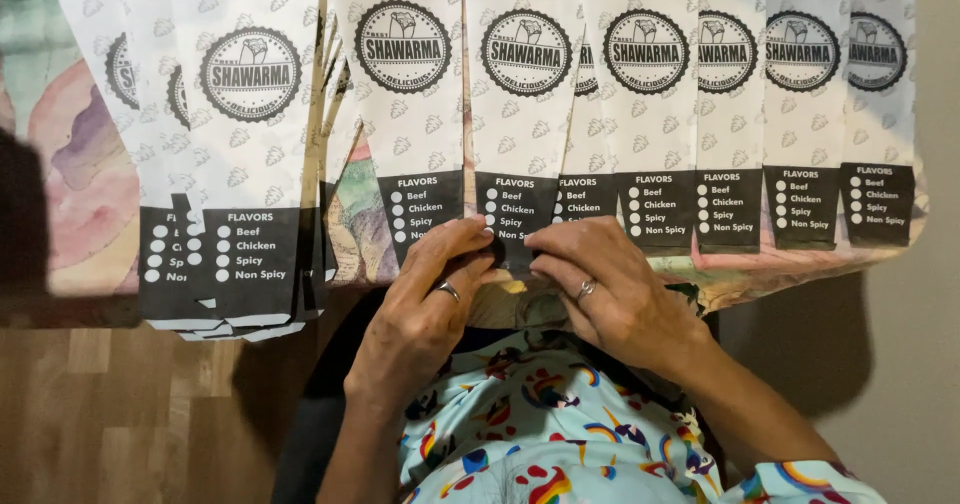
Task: Applying glue to the edges of paper bags and folding them to seal the bottom.
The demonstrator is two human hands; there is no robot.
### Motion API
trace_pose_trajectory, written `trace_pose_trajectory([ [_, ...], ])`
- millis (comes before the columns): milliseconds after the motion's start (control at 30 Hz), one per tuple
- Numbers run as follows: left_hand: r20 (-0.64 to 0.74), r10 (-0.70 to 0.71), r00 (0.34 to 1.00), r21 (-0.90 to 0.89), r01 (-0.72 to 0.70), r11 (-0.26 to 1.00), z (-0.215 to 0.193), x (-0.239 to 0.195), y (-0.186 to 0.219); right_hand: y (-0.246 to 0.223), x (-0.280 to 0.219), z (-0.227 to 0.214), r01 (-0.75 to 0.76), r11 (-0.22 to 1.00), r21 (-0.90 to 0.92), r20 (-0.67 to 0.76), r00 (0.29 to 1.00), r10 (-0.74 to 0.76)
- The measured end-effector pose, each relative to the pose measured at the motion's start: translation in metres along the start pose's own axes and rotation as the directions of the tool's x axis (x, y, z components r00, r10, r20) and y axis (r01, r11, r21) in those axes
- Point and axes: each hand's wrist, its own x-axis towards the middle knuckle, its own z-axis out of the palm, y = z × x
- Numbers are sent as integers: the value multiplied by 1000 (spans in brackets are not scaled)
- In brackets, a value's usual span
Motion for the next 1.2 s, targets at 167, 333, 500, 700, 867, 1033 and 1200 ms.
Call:
trace_pose_trajectory([
  [167, -27, -41, 999, -34, 40, 999, 3, 2, 1, -12, 7, 6, -190, 982, 3, -114, 975, 189],
  [333, -38, -80, 996, -4, 80, 997, 8, 5, 2, -18, 11, 8, -345, 939, 2, -158, 927, 341],
  [500, -129, -158, 979, -65, 150, 987, 13, 13, 6, -18, 12, 12, -393, 920, -15, -177, 906, 384],
  [700, -175, -256, 951, -71, 248, 966, 15, 19, 14, -20, 16, 13, -480, 877, 20, -209, 856, 474],
  [867, -270, -286, 919, -7, 295, 955, 29, 15, 15, -23, 26, 12, -434, 900, 48, -186, 881, 435],
  [1033, -351, -331, 876, 28, 363, 931, 32, 12, 17, -20, 25, 13, -412, 908, 73, -158, 894, 419],
  [1200, -312, -331, 890, -106, 313, 944, 26, 15, 18, -15, 22, -3, -505, 834, 224, -2, 855, 518],
])
